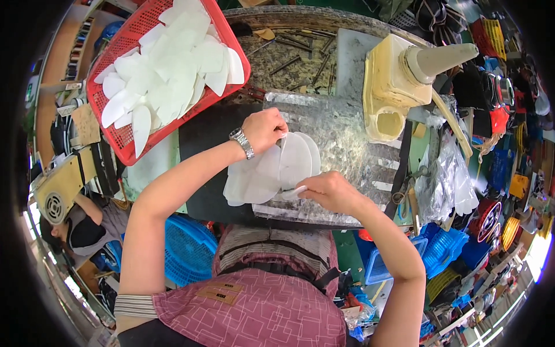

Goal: Applying adhesive to shoe components using a brush and a machine on a production line.

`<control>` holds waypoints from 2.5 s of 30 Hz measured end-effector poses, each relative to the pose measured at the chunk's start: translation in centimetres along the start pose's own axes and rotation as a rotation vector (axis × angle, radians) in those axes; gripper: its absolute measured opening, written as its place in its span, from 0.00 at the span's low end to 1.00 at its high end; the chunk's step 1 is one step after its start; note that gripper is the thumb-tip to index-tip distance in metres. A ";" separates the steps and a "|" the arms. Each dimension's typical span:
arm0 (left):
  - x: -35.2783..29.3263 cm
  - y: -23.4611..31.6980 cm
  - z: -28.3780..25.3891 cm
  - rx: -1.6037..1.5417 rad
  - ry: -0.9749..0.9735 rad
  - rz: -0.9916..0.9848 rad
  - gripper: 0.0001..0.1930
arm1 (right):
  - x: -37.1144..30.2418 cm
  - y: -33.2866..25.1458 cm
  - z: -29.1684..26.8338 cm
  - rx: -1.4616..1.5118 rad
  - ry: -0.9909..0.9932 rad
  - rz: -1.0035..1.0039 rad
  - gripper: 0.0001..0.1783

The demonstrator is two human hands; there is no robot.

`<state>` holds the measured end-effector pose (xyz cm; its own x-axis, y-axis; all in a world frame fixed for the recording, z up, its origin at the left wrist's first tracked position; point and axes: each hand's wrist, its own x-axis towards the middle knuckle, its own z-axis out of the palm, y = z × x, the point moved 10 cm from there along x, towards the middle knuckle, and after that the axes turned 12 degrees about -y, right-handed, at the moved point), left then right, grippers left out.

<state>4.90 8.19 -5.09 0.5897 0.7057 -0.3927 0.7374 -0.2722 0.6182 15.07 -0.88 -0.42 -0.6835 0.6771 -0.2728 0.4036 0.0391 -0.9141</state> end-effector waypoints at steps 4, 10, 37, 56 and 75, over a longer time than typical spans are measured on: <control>0.1 0.6 0.1 -0.008 -0.010 -0.012 0.03 | -3.4 5.1 -0.2 0.183 0.258 0.052 0.13; -5.6 8.2 -7.7 -0.392 0.252 0.298 0.04 | -11.1 5.3 2.3 0.184 0.372 0.331 0.10; -10.2 11.1 -5.1 -0.297 0.514 0.513 0.07 | -18.8 9.1 -4.9 0.845 0.874 0.219 0.05; -4.5 7.5 -5.4 0.241 0.284 0.278 0.20 | -15.9 8.4 -16.9 0.440 1.077 0.176 0.08; -0.5 8.7 1.5 0.437 -0.054 0.536 0.18 | -2.5 0.1 -0.9 0.027 0.137 0.083 0.08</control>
<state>11.51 4.43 -0.54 0.9169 0.3698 -0.1500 0.3981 -0.8208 0.4097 17.36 -1.95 0.40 -0.5582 0.7712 -0.3062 0.4373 -0.0402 -0.8984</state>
